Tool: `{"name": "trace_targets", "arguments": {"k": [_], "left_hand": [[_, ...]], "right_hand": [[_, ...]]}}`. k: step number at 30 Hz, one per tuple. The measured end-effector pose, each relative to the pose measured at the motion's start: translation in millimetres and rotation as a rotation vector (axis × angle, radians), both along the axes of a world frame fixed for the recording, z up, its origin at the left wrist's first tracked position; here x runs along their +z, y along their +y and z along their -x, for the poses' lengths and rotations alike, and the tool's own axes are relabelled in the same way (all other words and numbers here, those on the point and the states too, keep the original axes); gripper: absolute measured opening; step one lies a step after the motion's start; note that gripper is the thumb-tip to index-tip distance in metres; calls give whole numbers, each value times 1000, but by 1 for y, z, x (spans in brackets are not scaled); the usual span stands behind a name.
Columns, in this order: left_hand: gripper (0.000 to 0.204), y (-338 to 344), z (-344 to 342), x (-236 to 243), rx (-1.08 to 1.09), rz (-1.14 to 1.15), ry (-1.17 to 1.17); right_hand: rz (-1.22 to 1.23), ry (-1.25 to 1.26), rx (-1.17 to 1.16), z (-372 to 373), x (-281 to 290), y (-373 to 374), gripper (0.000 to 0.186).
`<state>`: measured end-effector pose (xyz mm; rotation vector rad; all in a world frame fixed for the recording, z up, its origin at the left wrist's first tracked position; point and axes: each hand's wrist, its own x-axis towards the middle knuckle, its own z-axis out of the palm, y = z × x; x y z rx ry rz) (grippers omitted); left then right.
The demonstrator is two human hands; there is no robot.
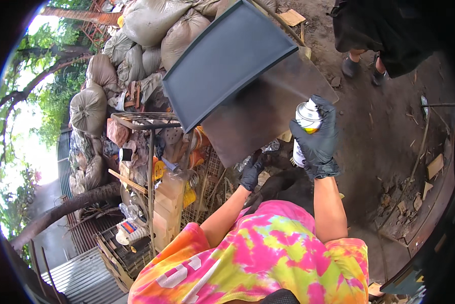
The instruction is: The person uses a spray can to apply black paint to multiple rectangular panels, handling them one at a time and placing them on a stack after painting.
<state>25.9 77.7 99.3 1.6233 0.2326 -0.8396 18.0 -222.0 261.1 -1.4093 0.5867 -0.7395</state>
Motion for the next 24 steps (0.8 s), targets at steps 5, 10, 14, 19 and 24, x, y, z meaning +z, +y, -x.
{"name": "trace_targets", "arguments": {"k": [5,10,14,19,24], "left_hand": [[54,20,20,2,-275,-53,-60],[48,66,42,18,-550,-387,-69],[47,106,38,7,-692,-507,-50],[40,131,26,-22,-453,-391,-82],[44,125,5,-45,138,42,0]], "right_hand": [[-56,-14,84,-6,1,19,63],[29,49,113,-5,2,36,64],[-32,11,145,1,5,53,64],[3,82,268,17,10,67,63],[53,91,317,31,11,77,62]]}}
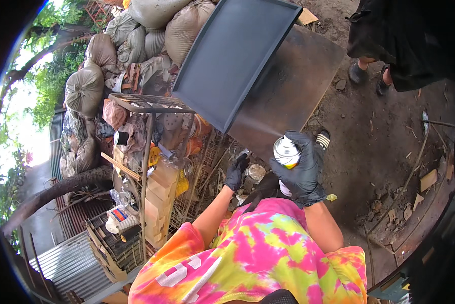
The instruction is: The person uses a spray can to apply black paint to multiple rectangular panels, handling them one at a time and placing them on a stack after painting.
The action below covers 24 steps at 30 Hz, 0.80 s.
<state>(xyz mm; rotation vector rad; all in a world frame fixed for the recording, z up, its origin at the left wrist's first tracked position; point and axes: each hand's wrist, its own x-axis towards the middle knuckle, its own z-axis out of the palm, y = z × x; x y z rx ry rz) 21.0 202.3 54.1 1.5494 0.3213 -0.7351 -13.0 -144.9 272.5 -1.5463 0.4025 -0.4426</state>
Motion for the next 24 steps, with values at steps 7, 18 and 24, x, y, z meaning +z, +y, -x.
{"name": "trace_targets", "arguments": {"k": [7,18,24], "left_hand": [[57,-35,-40,15,261,77,173],[55,-113,-61,21,407,495,342],[53,-137,-52,33,1547,1760,1909]], "right_hand": [[8,-9,124,34,-3,3,64],[-4,79,-31,50,-25,-31,66],[-38,21,-221,30,-23,-49,64]]}}
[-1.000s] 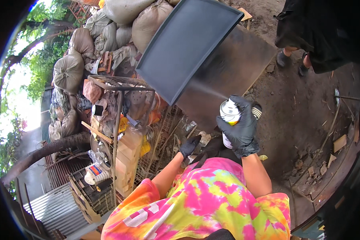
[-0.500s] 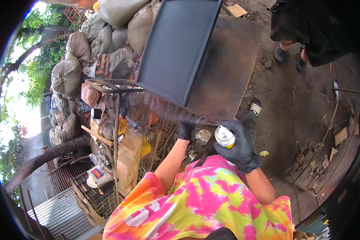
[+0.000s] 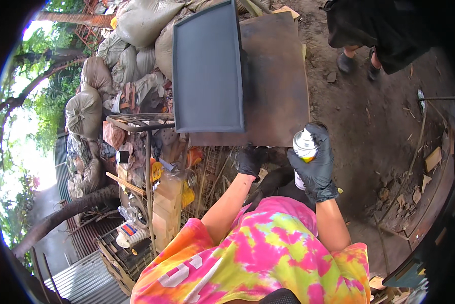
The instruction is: The person uses a spray can to apply black paint to multiple rectangular panels, handling them one at a time and placing them on a stack after painting.
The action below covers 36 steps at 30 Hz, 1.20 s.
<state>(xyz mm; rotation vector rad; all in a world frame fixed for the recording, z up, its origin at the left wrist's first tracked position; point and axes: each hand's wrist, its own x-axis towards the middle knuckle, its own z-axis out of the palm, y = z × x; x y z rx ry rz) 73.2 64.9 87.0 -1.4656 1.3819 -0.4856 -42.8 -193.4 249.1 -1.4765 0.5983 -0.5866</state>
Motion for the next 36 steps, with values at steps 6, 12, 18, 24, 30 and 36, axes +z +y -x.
{"name": "trace_targets", "arguments": {"k": [6,12,18,24,30,36], "left_hand": [[55,-9,35,-16,1212,1242,2646],[54,1,42,-24,1268,1349,2417],[55,-15,31,28,2109,1797,2433],[53,-38,41,37,1948,1702,2600],[55,-76,60,56,1078,1248,2823],[58,-76,89,25,1450,1431,2941]], "right_hand": [[83,-17,-78,-16,12,-21,66],[103,-12,-102,-27,16,-38,65],[72,-34,-133,-31,15,-39,65],[31,-35,-56,-32,13,-35,64],[-33,-15,-12,-29,15,-18,64],[132,10,43,-19,16,0,63]]}}
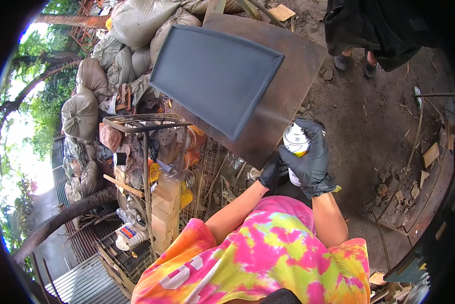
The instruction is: The person uses a spray can to apply black paint to multiple rectangular panels, handling them one at a time and placing them on a stack after painting.
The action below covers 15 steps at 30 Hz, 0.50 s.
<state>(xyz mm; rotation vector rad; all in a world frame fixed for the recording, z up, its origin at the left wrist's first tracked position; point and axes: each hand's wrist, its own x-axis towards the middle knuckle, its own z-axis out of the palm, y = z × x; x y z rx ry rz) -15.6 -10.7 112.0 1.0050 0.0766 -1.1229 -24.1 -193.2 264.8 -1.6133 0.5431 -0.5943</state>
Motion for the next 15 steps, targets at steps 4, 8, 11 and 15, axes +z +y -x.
{"name": "trace_targets", "arguments": {"k": [4,8,11,15], "left_hand": [[68,13,5,-1,44,-88,172],[67,18,3,27,-110,-56,-3],[53,21,-7,48,-333,-81,-147],[48,31,-20,49,-283,65,311]], "right_hand": [[-104,44,73,12,4,14,65],[-76,16,71,26,12,20,62],[72,-1,126,36,18,20,64],[13,14,186,44,20,13,66]]}}
